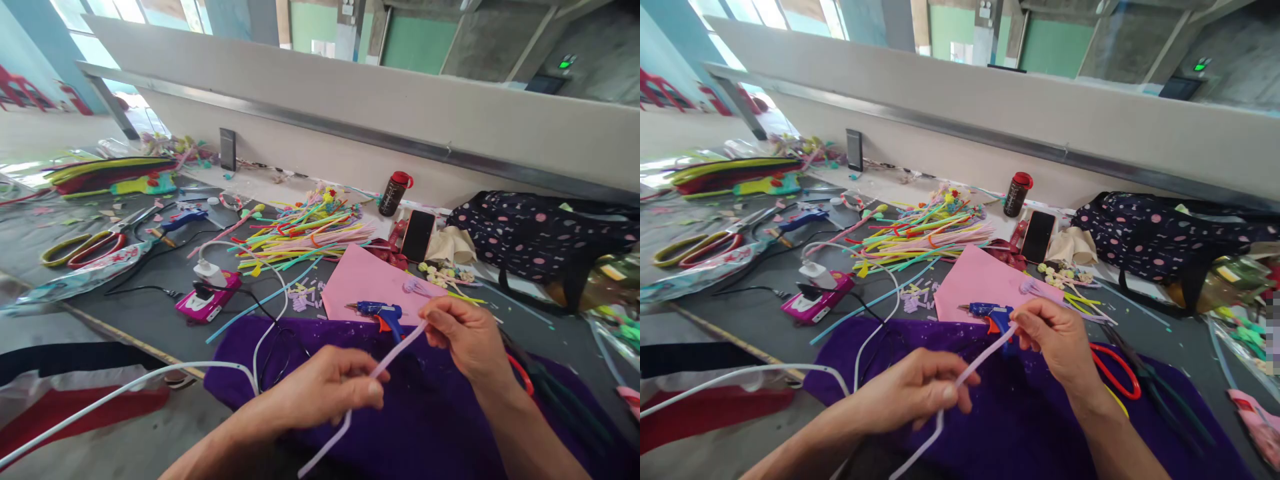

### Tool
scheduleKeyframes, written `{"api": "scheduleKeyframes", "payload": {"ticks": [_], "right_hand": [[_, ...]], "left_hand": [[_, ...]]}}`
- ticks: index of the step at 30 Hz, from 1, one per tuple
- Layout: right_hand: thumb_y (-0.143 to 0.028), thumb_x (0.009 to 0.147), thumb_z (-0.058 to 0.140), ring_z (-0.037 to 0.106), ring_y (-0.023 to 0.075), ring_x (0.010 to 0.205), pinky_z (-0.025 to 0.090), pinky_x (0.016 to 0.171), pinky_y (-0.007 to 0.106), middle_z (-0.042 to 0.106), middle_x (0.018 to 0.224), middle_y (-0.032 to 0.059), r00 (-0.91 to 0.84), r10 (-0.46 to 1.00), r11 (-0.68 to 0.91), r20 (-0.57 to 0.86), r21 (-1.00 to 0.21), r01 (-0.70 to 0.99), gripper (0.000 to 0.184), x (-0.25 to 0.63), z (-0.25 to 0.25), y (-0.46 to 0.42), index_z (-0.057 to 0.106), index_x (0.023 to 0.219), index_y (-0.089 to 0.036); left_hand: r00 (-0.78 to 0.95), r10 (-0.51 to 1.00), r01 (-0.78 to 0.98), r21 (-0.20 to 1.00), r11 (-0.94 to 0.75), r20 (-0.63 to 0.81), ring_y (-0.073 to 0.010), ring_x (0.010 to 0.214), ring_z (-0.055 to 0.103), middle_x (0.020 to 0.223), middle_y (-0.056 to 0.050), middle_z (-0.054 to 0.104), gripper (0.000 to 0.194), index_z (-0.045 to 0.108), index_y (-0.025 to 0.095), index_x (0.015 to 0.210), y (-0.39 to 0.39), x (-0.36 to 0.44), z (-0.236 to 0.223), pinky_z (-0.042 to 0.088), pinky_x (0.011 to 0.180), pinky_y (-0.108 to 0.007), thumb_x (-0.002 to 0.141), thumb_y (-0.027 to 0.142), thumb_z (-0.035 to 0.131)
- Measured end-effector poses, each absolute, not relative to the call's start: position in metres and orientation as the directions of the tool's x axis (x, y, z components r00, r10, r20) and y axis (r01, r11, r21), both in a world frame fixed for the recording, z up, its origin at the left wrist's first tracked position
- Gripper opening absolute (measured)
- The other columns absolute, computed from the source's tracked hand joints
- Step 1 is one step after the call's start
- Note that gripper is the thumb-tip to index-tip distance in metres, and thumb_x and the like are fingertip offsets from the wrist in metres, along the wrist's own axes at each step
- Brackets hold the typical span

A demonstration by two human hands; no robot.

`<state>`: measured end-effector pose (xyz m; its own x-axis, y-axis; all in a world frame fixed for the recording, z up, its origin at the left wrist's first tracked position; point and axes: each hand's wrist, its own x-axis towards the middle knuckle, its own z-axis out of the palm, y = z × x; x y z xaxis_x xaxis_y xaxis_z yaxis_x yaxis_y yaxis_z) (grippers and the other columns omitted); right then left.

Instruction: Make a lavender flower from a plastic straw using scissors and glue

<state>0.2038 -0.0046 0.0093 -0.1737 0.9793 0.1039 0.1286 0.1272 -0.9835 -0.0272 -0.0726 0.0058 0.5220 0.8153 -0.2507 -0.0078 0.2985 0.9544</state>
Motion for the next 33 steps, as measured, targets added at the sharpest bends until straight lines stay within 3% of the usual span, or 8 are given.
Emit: {"api": "scheduleKeyframes", "payload": {"ticks": [6,11,15,18,21,24,28,33], "right_hand": [[-0.034,0.08,0.062,0.054,0.0114,0.049,0.04,0.043,0.021,0.061,0.057,-0.0014,-0.235,0.963,0.2,0.134,-0.937,0.287,0.016,0.207,0.02,-0.006,0.067,0.078,-0.02],[-0.031,0.081,0.061,0.055,0.0135,0.059,0.043,0.054,0.024,0.062,0.068,0.0007,-0.464,0.876,0.369,0.127,-0.797,0.479,0.014,0.232,0.026,0.012,0.071,0.08,-0.022],[-0.027,0.082,0.058,0.054,0.0132,0.059,0.042,0.057,0.024,0.059,0.065,-0.0006,-0.527,0.844,0.423,0.102,-0.73,0.537,0.014,0.234,0.027,0.022,0.071,0.078,-0.022],[-0.023,0.082,0.058,0.052,0.0106,0.057,0.04,0.052,0.022,0.056,0.065,-0.0022,-0.523,0.852,0.322,0.035,-0.822,0.47,0.012,0.227,0.023,0.022,0.069,0.077,-0.021],[-0.023,0.081,0.059,0.051,0.009,0.055,0.039,0.045,0.018,0.053,0.068,-0.0031,-0.548,0.835,0.154,-0.047,-0.937,0.315,0.008,0.217,0.013,0.021,0.067,0.082,-0.021],[-0.025,0.082,0.059,0.05,0.0083,0.052,0.04,0.042,0.018,0.051,0.067,-0.0034,-0.538,0.843,0.082,-0.003,-0.988,0.133,0.012,0.208,-0.001,0.021,0.068,0.089,-0.022],[-0.023,0.083,0.058,0.051,0.0089,0.053,0.044,0.047,0.021,0.052,0.066,-0.0031,-0.465,0.876,0.153,0.126,-0.988,0.021,0.015,0.199,-0.013,0.024,0.069,0.093,-0.024],[-0.015,0.083,0.057,0.054,0.0113,0.062,0.045,0.056,0.024,0.054,0.073,-0.0012,-0.43,0.868,0.343,0.25,-0.927,0.153,0.022,0.194,-0.017,0.027,0.068,0.099,-0.026]], "left_hand": [[0.458,0.867,-0.135,0.949,0.284,-0.194,-0.0039,0.034,0.031,0.056,0.001,0.062,0.026,0.062,0.014,0.083,-0.028,0.014,-0.004,0.02,0.035,-0.018,0.077,0.038,0.059],[0.361,0.931,-0.091,0.992,0.092,-0.053,-0.0083,0.051,0.048,0.057,0.0,0.06,0.018,0.064,0.013,0.074,-0.007,0.028,-0.007,0.034,0.052,-0.02,0.075,0.03,0.061],[0.303,0.953,-0.002,1.0,-0.003,0.004,-0.0087,0.052,0.047,0.061,0.002,0.056,0.017,0.064,0.016,0.08,0.002,0.03,-0.005,0.034,0.05,-0.02,0.077,0.031,0.057],[0.25,0.968,-0.021,1.0,-0.007,0.012,-0.0073,0.047,0.043,0.058,0.004,0.051,0.016,0.061,0.016,0.078,0.004,0.03,-0.006,0.032,0.046,-0.019,0.078,0.031,0.056],[0.168,0.986,-0.15,0.989,0.012,0.013,-0.0051,0.043,0.039,0.056,0.004,0.05,0.016,0.059,0.015,0.08,0.006,0.031,-0.014,0.029,0.043,-0.018,0.077,0.03,0.058],[0.151,0.988,-0.299,0.952,0.067,-0.022,-0.0029,0.039,0.036,0.057,0.004,0.053,0.017,0.056,0.016,0.084,0.008,0.032,-0.025,0.027,0.039,-0.015,0.078,0.031,0.059],[0.167,0.982,-0.31,0.941,0.135,-0.085,-0.0026,0.033,0.037,0.051,0.004,0.054,0.02,0.055,0.015,0.076,0.009,0.033,-0.033,0.025,0.033,-0.014,0.077,0.034,0.061],[0.123,0.981,-0.25,0.952,0.175,-0.147,-0.0047,0.033,0.043,0.047,0.003,0.056,0.019,0.06,0.013,0.074,0.009,0.032,-0.031,0.032,0.032,-0.015,0.072,0.031,0.065]]}}
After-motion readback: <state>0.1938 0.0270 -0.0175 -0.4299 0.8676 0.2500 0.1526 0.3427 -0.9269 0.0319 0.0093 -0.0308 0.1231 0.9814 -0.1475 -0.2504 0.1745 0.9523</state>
